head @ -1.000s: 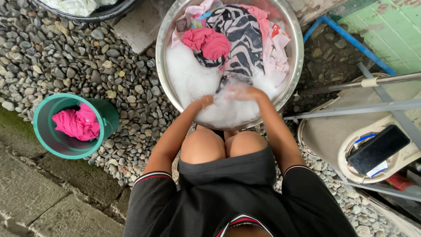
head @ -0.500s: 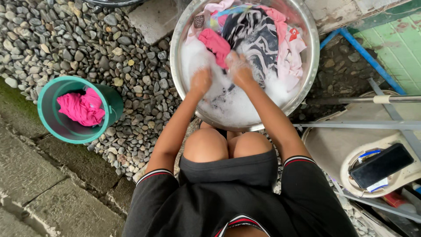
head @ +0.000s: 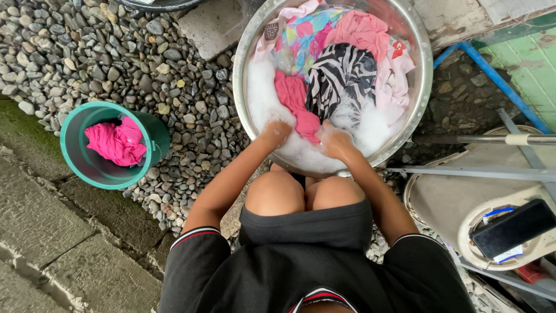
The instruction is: The person washes clothes in a basin filled with soapy water by hand, scrubbing and rinsing various garments.
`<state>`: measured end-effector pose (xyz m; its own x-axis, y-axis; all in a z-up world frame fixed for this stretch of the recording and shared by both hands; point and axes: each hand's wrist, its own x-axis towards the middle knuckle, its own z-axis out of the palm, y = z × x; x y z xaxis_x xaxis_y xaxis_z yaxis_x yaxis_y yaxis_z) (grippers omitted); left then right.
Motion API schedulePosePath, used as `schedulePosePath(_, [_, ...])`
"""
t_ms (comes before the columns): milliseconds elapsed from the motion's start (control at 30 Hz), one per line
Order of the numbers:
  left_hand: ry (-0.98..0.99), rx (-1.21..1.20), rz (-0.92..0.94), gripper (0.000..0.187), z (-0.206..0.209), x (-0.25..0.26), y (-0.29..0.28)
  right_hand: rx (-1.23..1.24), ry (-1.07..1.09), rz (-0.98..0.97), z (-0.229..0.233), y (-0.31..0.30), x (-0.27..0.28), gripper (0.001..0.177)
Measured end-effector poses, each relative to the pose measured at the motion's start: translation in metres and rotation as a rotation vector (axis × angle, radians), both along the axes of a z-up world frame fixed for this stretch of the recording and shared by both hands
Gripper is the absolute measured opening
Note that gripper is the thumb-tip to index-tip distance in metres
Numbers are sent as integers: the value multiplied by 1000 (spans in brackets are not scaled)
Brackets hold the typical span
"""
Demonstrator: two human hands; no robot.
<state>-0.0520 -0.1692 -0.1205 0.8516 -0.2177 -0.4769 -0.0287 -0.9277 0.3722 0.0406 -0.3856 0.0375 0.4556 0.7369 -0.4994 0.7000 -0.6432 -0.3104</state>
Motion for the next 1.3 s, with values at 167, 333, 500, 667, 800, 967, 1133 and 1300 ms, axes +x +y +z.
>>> schedulePosePath(167, [134,23,20,21,-20,15,5,4,-107,-31,-102,17,-7,41])
schedulePosePath(333, [168,45,83,22,-9,45,35,45,-267,-50,-139,51,-2,42])
schedulePosePath(500, [158,19,148,23,1,45,38,180,-12,-59,-108,35,20,37])
schedulePosePath(667, [-34,-37,323,24,66,52,72,781,870,-647,-13,-24,41,31])
schedulePosePath(800, [-287,-124,449,25,146,71,111,1086,585,-999,72,-51,60,13])
schedulePosePath(967, [-537,-139,425,21,267,85,114,1173,350,-827,185,-62,58,8])
schedulePosePath(1133, [-835,-196,322,27,330,91,93,1573,304,-880,232,-53,37,10])
schedulePosePath(1300, [-991,-432,174,27,311,120,68,1905,342,-945,240,-50,23,19])
